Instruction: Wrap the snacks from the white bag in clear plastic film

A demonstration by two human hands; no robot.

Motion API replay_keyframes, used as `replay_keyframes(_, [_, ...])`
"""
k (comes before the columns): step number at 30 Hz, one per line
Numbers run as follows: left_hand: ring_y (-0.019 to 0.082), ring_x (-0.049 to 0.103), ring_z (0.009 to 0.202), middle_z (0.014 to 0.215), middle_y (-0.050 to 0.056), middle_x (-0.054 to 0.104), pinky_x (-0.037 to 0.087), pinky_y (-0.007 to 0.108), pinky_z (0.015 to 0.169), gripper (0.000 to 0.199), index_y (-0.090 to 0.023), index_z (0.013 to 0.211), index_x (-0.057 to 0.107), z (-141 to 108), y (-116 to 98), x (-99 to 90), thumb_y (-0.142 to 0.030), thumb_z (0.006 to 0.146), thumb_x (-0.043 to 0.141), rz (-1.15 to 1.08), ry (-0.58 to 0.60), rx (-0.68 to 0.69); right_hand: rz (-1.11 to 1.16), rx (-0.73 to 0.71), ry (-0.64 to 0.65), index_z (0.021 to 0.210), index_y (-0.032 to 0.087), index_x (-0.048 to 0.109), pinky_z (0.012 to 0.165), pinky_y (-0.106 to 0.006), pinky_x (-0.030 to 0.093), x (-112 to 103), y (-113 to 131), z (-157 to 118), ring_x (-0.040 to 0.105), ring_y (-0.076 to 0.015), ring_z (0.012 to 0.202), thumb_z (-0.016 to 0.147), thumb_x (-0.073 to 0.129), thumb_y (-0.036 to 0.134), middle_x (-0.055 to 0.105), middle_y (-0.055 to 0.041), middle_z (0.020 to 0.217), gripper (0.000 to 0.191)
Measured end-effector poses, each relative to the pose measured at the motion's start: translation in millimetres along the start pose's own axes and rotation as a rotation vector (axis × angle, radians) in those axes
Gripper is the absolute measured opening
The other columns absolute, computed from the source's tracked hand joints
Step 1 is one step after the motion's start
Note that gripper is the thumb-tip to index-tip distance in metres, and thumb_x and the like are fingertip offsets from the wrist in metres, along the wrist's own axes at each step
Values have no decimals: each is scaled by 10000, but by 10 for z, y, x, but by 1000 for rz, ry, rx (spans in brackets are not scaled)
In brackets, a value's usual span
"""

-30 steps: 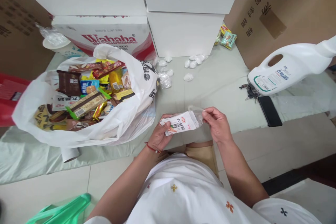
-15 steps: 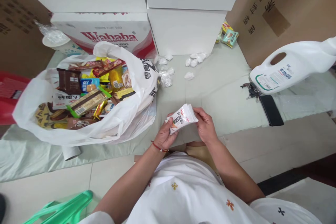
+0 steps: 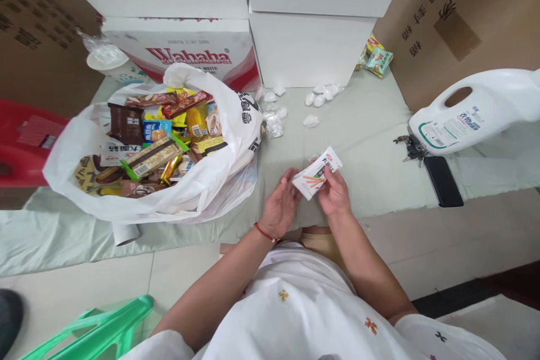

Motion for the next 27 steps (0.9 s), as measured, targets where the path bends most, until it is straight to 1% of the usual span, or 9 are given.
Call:
replay_keyframes(2, [263,544,1346,1384,79,632,493,403,1057,427,-238,1107,685,-35,-90,-130,-543,822,773,77,-128,38,70,3,-31,1081,228,699,1108,-429,506,-90,72,61,678,-231,1199,771,829,382,772,-48,1140,369])
replay_keyframes(4, [276,602,1248,1285,106,670,519,415,990,452,-206,1051,678,-90,-132,-159,-543,783,817,186,-186,58,110,13,-54,1105,225,699,1131,-452,492,-164,83,97,672,-229,1218,803,805,363,776,-48,1144,349])
replay_keyframes(10, [256,650,1161,1204,99,737,462,386,1038,600,-166,1144,688,-149,-57,226,-373,646,950,259,-12,86,108,-16,28,1169,229,701,1177,-458,449,-105,-43,-51,683,-223,1204,858,761,333,761,-45,1213,333])
replay_keyframes(13, [215,690,977,1026,55,772,487,350,948,584,-152,1089,702,-115,-32,267,-309,595,972,237,-37,57,120,62,125,1184,247,704,1159,-471,470,-33,-126,-190,690,-237,1186,857,766,387,751,-44,1238,361])
replay_keyframes(16, [190,692,908,964,35,773,503,324,903,603,-151,1073,720,-115,-42,232,-264,545,988,260,-50,54,124,79,160,1184,267,710,1175,-459,454,-64,-101,-255,661,-243,1237,799,814,410,733,-33,1278,424])
replay_keyframes(20, [231,689,1032,1087,64,764,498,365,980,605,-174,1109,757,-152,-3,258,-268,555,982,328,51,42,159,48,189,1215,303,704,1164,-474,458,-118,-7,-260,632,-257,1266,723,847,551,710,-20,1311,568])
replay_keyframes(22, [268,642,1188,1241,81,714,468,397,1064,570,-196,1094,777,-157,21,300,-271,565,976,342,119,68,184,61,177,1144,302,723,1090,-455,520,-128,-10,-255,677,-248,1165,700,840,625,748,-15,1197,561])
replay_keyframes(24, [289,571,1301,1340,84,645,437,408,1119,534,-215,1065,793,-145,24,299,-281,567,974,392,114,126,196,95,136,1034,288,733,995,-421,574,-136,-52,-243,714,-231,1034,689,824,680,771,-10,1044,531])
replay_keyframes(27, [308,567,1272,1259,97,637,443,420,1114,475,-200,1026,810,-122,69,242,-337,598,964,592,71,135,131,140,25,883,250,709,866,-385,609,-171,-123,-197,729,-215,847,703,789,719,752,-9,830,510])
Point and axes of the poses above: each hand's wrist, its own z-axis towards the middle knuckle, its own x-axis out of the palm, y = z × x, the point moved 6 cm from there along z, towards the middle knuckle
